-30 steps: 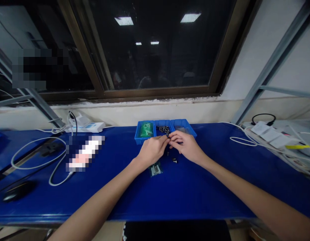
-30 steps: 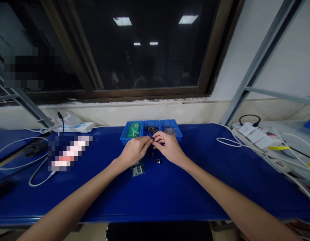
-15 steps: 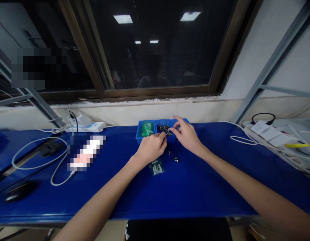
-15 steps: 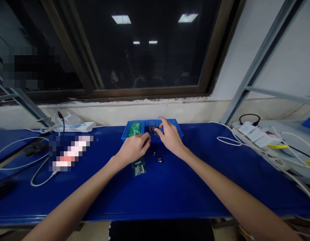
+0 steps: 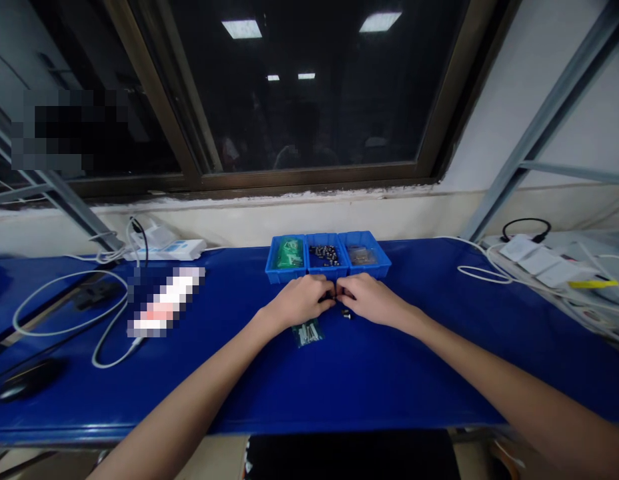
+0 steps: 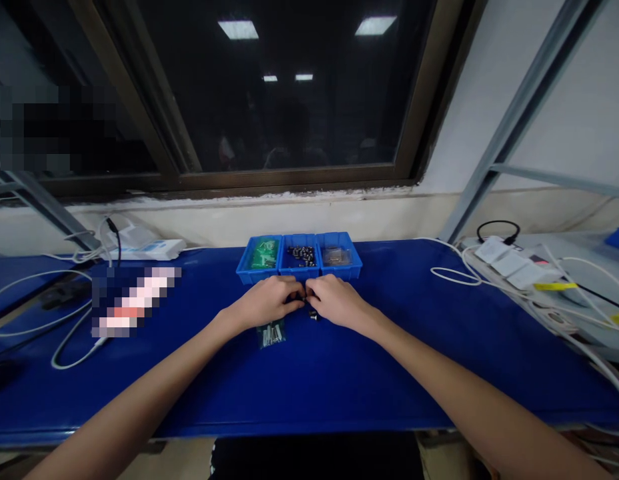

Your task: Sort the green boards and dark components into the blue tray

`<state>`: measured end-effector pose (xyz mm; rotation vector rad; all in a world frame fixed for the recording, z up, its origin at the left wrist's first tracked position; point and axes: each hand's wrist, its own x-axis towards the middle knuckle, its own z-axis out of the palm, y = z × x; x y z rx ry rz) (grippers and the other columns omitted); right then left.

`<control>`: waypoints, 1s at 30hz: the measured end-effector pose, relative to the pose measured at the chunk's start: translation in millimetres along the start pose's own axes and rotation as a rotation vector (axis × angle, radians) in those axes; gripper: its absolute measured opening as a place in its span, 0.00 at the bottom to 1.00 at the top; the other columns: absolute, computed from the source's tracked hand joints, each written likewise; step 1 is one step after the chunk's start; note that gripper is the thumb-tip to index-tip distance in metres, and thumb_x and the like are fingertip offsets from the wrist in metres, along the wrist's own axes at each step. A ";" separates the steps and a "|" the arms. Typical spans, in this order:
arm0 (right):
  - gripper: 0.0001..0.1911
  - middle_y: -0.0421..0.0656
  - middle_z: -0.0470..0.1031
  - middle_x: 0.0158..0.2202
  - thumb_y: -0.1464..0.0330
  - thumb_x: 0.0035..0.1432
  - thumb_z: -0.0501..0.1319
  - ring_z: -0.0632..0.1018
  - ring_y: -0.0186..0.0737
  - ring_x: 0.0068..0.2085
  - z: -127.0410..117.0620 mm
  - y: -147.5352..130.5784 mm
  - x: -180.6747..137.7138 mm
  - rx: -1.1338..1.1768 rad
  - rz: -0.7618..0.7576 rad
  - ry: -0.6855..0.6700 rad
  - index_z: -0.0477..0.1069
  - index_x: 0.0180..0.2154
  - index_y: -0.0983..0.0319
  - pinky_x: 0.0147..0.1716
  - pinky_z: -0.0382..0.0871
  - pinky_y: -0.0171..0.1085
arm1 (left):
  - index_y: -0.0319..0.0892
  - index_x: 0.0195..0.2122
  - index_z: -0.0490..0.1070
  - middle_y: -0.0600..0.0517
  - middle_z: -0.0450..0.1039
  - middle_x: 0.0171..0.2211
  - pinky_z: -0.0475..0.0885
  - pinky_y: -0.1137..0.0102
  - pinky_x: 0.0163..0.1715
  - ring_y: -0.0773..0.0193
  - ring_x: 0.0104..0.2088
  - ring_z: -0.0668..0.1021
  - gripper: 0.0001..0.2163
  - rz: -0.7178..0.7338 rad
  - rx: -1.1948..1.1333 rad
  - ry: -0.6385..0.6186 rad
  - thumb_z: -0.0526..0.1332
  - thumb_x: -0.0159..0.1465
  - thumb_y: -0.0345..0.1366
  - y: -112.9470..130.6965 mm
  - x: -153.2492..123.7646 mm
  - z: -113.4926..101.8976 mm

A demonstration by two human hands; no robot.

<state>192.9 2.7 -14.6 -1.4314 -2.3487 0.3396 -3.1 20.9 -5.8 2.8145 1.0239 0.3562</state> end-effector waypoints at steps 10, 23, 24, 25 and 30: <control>0.10 0.41 0.76 0.26 0.77 0.57 0.56 0.73 0.35 0.28 -1.6 0.1 4.0 0.176 -0.029 0.022 0.73 0.28 0.61 0.27 0.58 0.34 | 0.40 0.40 0.71 0.48 0.73 0.38 0.66 0.70 0.26 0.61 0.32 0.77 0.07 -0.011 0.155 0.091 0.58 0.65 0.38 4.4 0.3 -4.4; 0.06 0.43 0.76 0.27 0.73 0.58 0.57 0.77 0.37 0.29 -1.6 0.5 8.3 0.642 0.069 0.062 0.73 0.31 0.63 0.30 0.69 0.35 | 0.40 0.41 0.70 0.49 0.72 0.39 0.67 0.72 0.24 0.64 0.32 0.77 0.08 -0.018 0.230 0.277 0.55 0.68 0.38 8.1 -2.0 -3.9; 0.06 0.43 0.76 0.27 0.74 0.57 0.57 0.77 0.37 0.29 -1.2 0.9 8.6 0.659 0.073 0.075 0.73 0.32 0.63 0.30 0.69 0.35 | 0.40 0.42 0.70 0.49 0.72 0.39 0.67 0.71 0.24 0.64 0.32 0.77 0.08 -0.026 0.243 0.292 0.56 0.68 0.38 8.4 -2.1 -3.8; 0.07 0.43 0.76 0.28 0.75 0.56 0.56 0.77 0.36 0.29 -0.9 1.4 9.0 0.668 0.073 0.090 0.73 0.32 0.63 0.31 0.69 0.35 | 0.40 0.42 0.70 0.49 0.72 0.39 0.67 0.71 0.24 0.63 0.33 0.77 0.08 -0.031 0.255 0.304 0.57 0.68 0.38 8.7 -2.2 -3.8; 0.07 0.43 0.76 0.28 0.72 0.58 0.56 0.77 0.37 0.29 0.9 4.3 10.0 0.656 0.044 0.115 0.72 0.32 0.62 0.31 0.69 0.36 | 0.40 0.41 0.71 0.49 0.72 0.38 0.67 0.71 0.23 0.64 0.32 0.77 0.08 -0.031 0.273 0.319 0.56 0.68 0.37 10.1 -2.5 -4.5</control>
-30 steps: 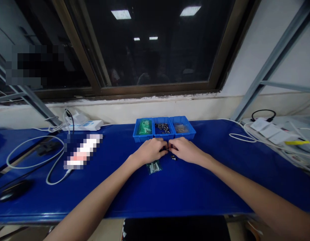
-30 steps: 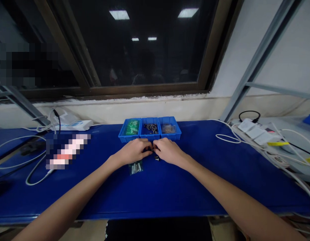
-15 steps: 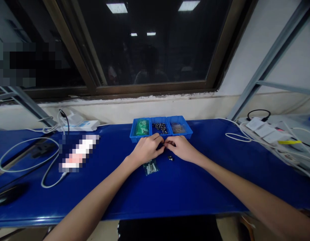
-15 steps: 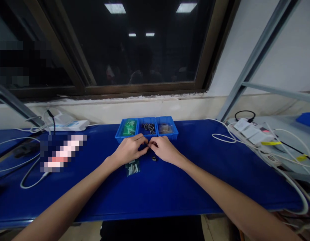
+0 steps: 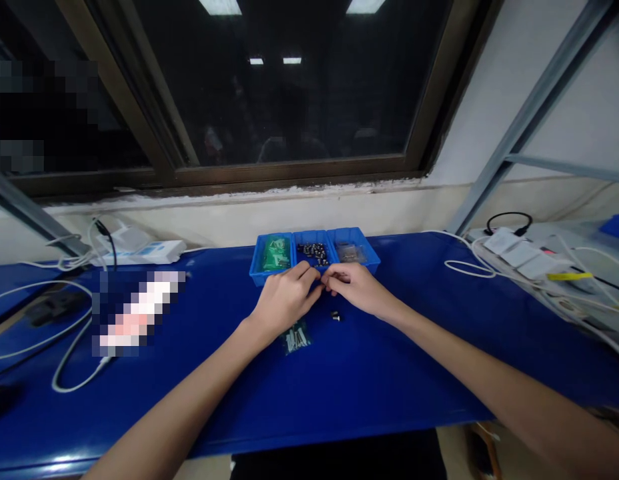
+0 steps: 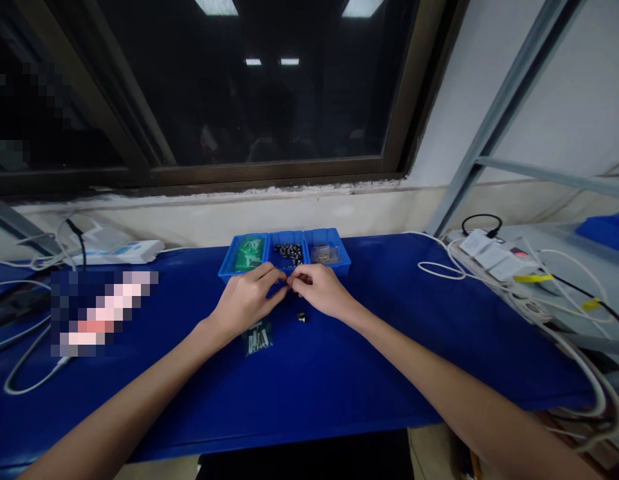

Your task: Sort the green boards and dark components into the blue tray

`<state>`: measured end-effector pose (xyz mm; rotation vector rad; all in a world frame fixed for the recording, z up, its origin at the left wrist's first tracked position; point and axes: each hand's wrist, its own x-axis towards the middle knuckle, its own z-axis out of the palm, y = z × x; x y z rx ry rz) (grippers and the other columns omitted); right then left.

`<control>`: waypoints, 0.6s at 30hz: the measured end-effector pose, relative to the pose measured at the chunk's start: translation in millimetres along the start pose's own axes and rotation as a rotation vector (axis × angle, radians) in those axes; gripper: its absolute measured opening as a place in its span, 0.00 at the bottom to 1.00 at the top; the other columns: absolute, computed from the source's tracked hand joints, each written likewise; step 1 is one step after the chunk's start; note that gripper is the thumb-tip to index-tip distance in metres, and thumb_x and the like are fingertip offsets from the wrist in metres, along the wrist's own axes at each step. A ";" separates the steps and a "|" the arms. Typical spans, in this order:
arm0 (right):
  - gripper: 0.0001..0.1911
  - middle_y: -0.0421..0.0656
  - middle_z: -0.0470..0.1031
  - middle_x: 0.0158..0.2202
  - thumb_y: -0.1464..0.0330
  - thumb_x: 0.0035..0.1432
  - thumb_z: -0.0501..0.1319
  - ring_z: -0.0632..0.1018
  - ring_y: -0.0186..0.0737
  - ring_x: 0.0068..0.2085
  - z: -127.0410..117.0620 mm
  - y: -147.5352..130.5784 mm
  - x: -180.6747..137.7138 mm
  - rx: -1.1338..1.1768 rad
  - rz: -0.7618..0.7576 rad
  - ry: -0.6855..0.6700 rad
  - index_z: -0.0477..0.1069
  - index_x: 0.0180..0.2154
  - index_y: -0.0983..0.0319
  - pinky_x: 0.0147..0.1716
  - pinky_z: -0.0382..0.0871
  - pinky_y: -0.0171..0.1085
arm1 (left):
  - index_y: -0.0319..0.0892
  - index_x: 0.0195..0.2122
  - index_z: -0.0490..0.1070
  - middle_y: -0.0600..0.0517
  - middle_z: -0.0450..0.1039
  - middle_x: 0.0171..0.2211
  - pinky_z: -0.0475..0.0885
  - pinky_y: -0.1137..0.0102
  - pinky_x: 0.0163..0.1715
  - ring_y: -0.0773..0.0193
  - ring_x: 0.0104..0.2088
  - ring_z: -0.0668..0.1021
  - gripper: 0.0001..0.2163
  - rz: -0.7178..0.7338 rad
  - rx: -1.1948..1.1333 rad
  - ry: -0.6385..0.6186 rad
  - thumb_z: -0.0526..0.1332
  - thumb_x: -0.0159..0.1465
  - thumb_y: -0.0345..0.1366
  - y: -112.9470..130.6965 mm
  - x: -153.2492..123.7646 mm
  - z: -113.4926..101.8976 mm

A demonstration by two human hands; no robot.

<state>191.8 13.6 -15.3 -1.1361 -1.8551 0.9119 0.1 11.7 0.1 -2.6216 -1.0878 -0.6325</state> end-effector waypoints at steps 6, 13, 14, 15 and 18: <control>0.08 0.41 0.76 0.28 0.72 0.60 0.55 0.76 0.36 0.29 -1.3 -2.7 -2.9 -0.117 -0.045 -0.042 0.72 0.32 0.62 0.31 0.67 0.35 | 0.39 0.40 0.71 0.49 0.72 0.38 0.64 0.71 0.21 0.64 0.29 0.76 0.09 -0.020 -0.008 -0.058 0.55 0.69 0.37 0.0 1.3 0.6; 0.10 0.41 0.76 0.29 0.74 0.62 0.55 0.75 0.35 0.29 -2.8 -10.7 -5.4 -0.350 -0.150 -0.035 0.74 0.32 0.62 0.31 0.64 0.35 | 0.41 0.41 0.72 0.49 0.72 0.37 0.67 0.71 0.26 0.63 0.32 0.77 0.08 -0.037 -0.085 -0.108 0.55 0.70 0.36 -6.8 1.7 5.7; 0.10 0.41 0.77 0.29 0.74 0.62 0.56 0.75 0.35 0.30 -2.9 -10.5 -5.1 -0.373 -0.166 -0.026 0.74 0.32 0.62 0.32 0.64 0.35 | 0.41 0.40 0.71 0.49 0.71 0.37 0.67 0.70 0.27 0.63 0.32 0.77 0.07 -0.039 -0.106 -0.107 0.55 0.69 0.36 -7.2 1.6 6.6; 0.09 0.41 0.77 0.30 0.73 0.63 0.56 0.75 0.36 0.30 -3.0 -10.0 -4.8 -0.384 -0.178 -0.017 0.74 0.32 0.62 0.32 0.64 0.36 | 0.40 0.40 0.71 0.49 0.71 0.37 0.67 0.70 0.28 0.63 0.32 0.76 0.07 -0.046 -0.133 -0.103 0.55 0.69 0.35 -7.5 1.6 7.2; 0.06 0.41 0.78 0.32 0.72 0.62 0.59 0.76 0.36 0.32 -2.7 -8.1 -4.3 -0.358 -0.203 0.026 0.74 0.34 0.61 0.34 0.66 0.36 | 0.40 0.38 0.72 0.51 0.71 0.34 0.68 0.71 0.30 0.65 0.31 0.75 0.05 -0.089 -0.254 -0.089 0.56 0.67 0.32 -7.4 2.7 7.6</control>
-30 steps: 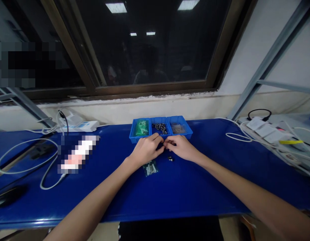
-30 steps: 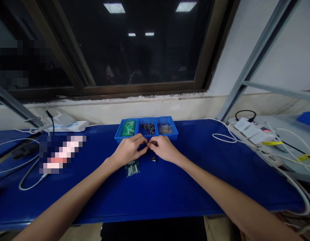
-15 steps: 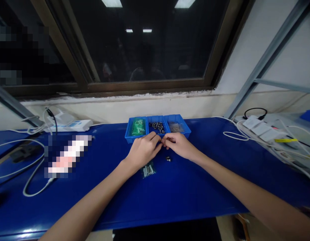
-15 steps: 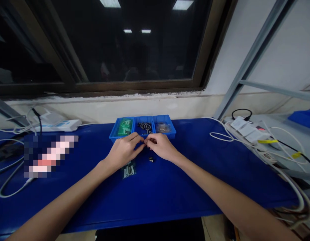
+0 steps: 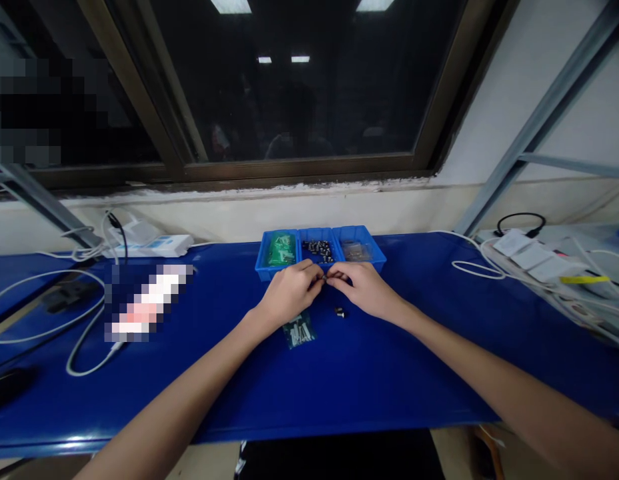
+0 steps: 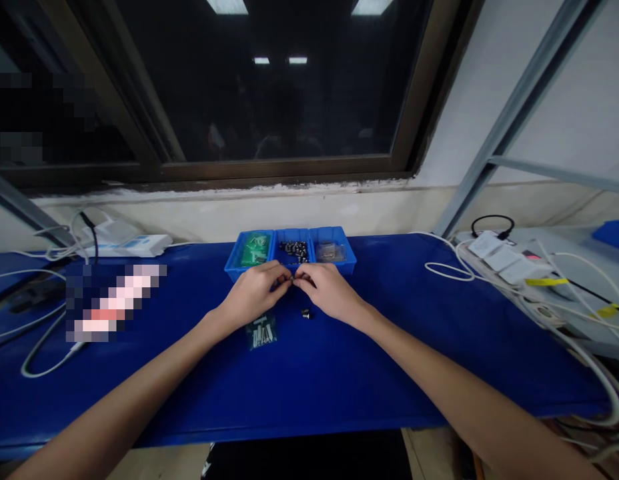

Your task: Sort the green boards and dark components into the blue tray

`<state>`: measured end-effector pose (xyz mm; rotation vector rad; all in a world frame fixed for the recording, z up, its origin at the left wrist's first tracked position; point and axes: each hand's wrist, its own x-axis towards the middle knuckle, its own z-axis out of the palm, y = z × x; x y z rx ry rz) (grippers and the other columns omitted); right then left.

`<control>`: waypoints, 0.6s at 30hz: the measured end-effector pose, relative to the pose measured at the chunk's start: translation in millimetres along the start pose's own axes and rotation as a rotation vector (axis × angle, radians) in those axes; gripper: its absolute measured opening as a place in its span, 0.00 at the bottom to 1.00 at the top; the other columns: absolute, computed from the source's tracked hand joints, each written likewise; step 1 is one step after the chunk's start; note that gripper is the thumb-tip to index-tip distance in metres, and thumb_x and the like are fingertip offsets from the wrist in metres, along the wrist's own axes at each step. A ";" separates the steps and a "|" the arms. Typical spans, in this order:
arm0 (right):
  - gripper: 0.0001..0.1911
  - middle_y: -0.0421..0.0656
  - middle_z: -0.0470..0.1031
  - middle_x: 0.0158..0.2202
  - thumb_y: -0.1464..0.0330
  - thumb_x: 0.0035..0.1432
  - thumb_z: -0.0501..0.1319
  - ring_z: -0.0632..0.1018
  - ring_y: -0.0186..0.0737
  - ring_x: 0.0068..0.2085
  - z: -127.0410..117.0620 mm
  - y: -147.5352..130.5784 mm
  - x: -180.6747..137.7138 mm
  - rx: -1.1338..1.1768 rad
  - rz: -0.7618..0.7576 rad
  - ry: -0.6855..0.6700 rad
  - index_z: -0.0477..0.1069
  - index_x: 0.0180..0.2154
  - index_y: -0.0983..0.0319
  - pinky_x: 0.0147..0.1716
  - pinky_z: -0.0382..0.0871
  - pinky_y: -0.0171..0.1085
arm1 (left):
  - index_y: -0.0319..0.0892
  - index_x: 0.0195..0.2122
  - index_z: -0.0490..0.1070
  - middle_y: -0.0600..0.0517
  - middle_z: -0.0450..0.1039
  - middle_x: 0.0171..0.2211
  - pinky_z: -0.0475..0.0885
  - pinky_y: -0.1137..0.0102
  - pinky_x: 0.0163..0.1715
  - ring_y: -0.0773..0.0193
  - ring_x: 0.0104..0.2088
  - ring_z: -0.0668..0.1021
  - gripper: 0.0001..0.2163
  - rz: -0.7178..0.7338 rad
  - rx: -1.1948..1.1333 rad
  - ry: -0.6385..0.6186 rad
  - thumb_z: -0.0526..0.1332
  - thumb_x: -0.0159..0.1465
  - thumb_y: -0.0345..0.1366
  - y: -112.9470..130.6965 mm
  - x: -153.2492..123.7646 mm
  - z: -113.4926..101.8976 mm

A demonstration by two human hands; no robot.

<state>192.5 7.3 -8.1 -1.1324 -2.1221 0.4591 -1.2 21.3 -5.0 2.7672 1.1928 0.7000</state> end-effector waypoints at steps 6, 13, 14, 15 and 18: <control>0.04 0.40 0.79 0.34 0.73 0.59 0.61 0.79 0.36 0.35 1.0 -4.1 -1.8 0.089 -0.032 0.069 0.73 0.36 0.60 0.36 0.69 0.35 | 0.40 0.33 0.73 0.52 0.72 0.30 0.68 0.71 0.32 0.67 0.29 0.73 0.04 -0.077 -0.218 0.040 0.58 0.63 0.30 -0.3 3.9 -0.1; 0.05 0.40 0.79 0.34 0.75 0.60 0.61 0.79 0.35 0.34 3.6 -5.4 -3.5 -0.003 -0.082 0.089 0.74 0.37 0.60 0.33 0.68 0.33 | 0.39 0.31 0.73 0.53 0.73 0.28 0.66 0.71 0.30 0.68 0.28 0.73 0.04 -0.105 -0.329 0.038 0.59 0.60 0.30 -1.8 7.1 -0.2; 0.05 0.40 0.79 0.34 0.75 0.61 0.61 0.78 0.35 0.34 4.1 -4.9 -3.7 -0.030 -0.097 0.100 0.74 0.37 0.60 0.34 0.68 0.34 | 0.39 0.31 0.73 0.53 0.73 0.28 0.65 0.71 0.30 0.69 0.28 0.73 0.04 -0.105 -0.332 0.040 0.59 0.60 0.30 -1.3 7.3 -0.2; 0.05 0.40 0.79 0.35 0.74 0.61 0.60 0.78 0.36 0.33 4.4 -4.4 -3.9 -0.053 -0.110 0.111 0.74 0.37 0.60 0.34 0.68 0.34 | 0.39 0.31 0.73 0.54 0.73 0.28 0.65 0.71 0.30 0.69 0.28 0.72 0.04 -0.105 -0.328 0.045 0.59 0.60 0.30 -0.7 7.2 -0.2; 0.05 0.41 0.79 0.36 0.73 0.62 0.59 0.79 0.37 0.35 4.7 -3.4 -4.1 -0.080 -0.130 0.137 0.74 0.38 0.60 0.36 0.69 0.36 | 0.39 0.32 0.71 0.54 0.71 0.27 0.65 0.72 0.29 0.68 0.27 0.72 0.04 -0.088 -0.282 0.060 0.57 0.61 0.30 1.2 5.8 1.1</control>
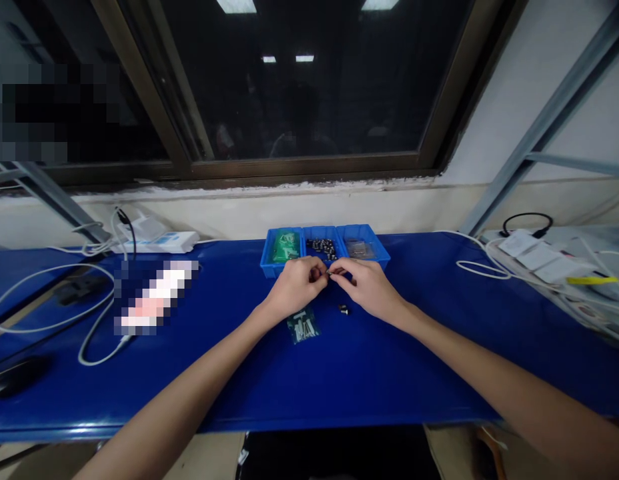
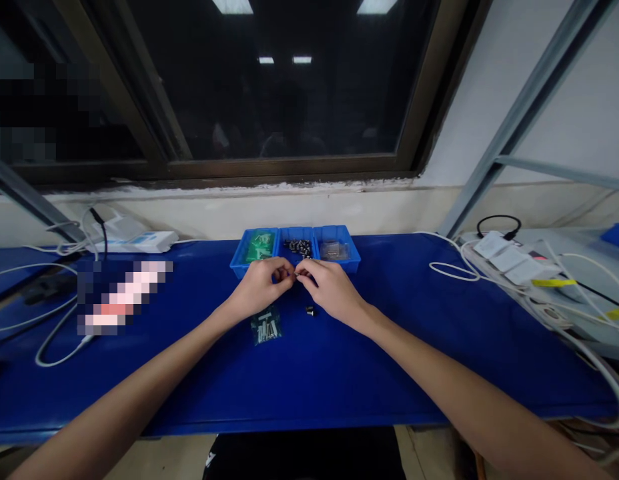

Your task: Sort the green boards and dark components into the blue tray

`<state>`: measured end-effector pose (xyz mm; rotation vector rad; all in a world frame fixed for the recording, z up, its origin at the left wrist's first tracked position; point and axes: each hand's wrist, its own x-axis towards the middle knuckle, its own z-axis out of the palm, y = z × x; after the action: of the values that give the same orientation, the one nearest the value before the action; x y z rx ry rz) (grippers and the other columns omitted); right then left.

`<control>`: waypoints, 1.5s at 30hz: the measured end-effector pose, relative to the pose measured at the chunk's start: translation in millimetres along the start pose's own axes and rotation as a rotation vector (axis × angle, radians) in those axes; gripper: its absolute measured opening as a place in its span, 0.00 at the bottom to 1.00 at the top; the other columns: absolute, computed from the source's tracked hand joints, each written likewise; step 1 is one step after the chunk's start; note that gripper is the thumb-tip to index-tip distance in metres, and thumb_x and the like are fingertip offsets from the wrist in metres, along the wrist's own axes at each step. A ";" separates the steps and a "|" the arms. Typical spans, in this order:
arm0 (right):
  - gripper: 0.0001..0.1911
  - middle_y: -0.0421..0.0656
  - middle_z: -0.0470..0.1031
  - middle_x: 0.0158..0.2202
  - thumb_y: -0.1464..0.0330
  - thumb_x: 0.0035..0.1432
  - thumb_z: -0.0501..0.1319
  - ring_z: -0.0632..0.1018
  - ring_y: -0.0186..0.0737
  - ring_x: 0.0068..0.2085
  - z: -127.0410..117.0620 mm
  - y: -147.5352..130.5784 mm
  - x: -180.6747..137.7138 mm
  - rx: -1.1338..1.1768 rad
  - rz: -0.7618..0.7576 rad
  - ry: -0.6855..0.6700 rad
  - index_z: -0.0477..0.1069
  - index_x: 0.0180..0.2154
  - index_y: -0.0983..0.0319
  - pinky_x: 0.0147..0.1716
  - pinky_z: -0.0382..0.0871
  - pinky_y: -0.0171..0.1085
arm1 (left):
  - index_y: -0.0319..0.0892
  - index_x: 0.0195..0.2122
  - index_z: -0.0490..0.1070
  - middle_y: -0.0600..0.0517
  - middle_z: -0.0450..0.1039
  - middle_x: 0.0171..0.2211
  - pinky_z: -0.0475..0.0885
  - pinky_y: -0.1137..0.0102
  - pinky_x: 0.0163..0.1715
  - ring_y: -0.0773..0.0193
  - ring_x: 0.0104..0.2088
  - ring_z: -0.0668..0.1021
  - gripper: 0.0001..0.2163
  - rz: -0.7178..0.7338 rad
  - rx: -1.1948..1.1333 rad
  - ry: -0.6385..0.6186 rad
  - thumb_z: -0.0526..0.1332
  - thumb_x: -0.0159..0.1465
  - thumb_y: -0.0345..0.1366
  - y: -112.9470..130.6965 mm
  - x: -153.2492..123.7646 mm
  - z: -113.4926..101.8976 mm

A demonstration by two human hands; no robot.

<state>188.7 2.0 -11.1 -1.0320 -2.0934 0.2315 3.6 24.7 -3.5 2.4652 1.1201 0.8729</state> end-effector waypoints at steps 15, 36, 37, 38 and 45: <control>0.12 0.41 0.77 0.29 0.77 0.61 0.51 0.76 0.33 0.27 1.1 7.9 1.5 0.165 0.187 -0.107 0.73 0.35 0.63 0.26 0.67 0.32 | 0.41 0.42 0.69 0.49 0.72 0.39 0.67 0.72 0.27 0.65 0.33 0.76 0.08 0.138 0.376 -0.029 0.55 0.70 0.39 2.6 -6.0 -4.4; 0.06 0.40 0.77 0.28 0.69 0.63 0.57 0.78 0.37 0.31 2.0 6.8 2.0 0.149 0.151 -0.066 0.72 0.34 0.60 0.33 0.70 0.36 | 0.40 0.42 0.70 0.48 0.72 0.38 0.65 0.70 0.24 0.62 0.32 0.77 0.09 0.131 0.487 -0.050 0.51 0.70 0.35 3.2 -6.4 -4.6; 0.05 0.41 0.78 0.30 0.68 0.63 0.58 0.79 0.38 0.32 2.9 6.9 1.7 0.175 0.160 -0.043 0.72 0.36 0.60 0.33 0.71 0.37 | 0.39 0.42 0.70 0.48 0.72 0.38 0.65 0.70 0.24 0.62 0.32 0.77 0.09 0.130 0.492 -0.046 0.51 0.71 0.35 3.1 -6.3 -4.3; 0.05 0.42 0.79 0.32 0.68 0.63 0.58 0.79 0.39 0.33 3.9 6.8 1.3 0.204 0.168 -0.019 0.72 0.38 0.60 0.34 0.71 0.37 | 0.39 0.41 0.70 0.48 0.72 0.38 0.65 0.70 0.24 0.62 0.32 0.77 0.10 0.129 0.498 -0.042 0.51 0.71 0.36 3.2 -6.2 -4.1; 0.07 0.43 0.79 0.35 0.68 0.63 0.57 0.79 0.39 0.34 4.5 1.9 -1.4 0.189 0.130 0.038 0.74 0.39 0.59 0.35 0.72 0.38 | 0.38 0.41 0.69 0.46 0.72 0.38 0.65 0.70 0.23 0.61 0.32 0.77 0.11 0.127 0.535 -0.062 0.50 0.72 0.37 6.3 -7.0 -5.6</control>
<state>187.2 3.0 -15.9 -1.0493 -1.9308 0.4619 0.1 15.4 1.0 2.9953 1.3233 0.5741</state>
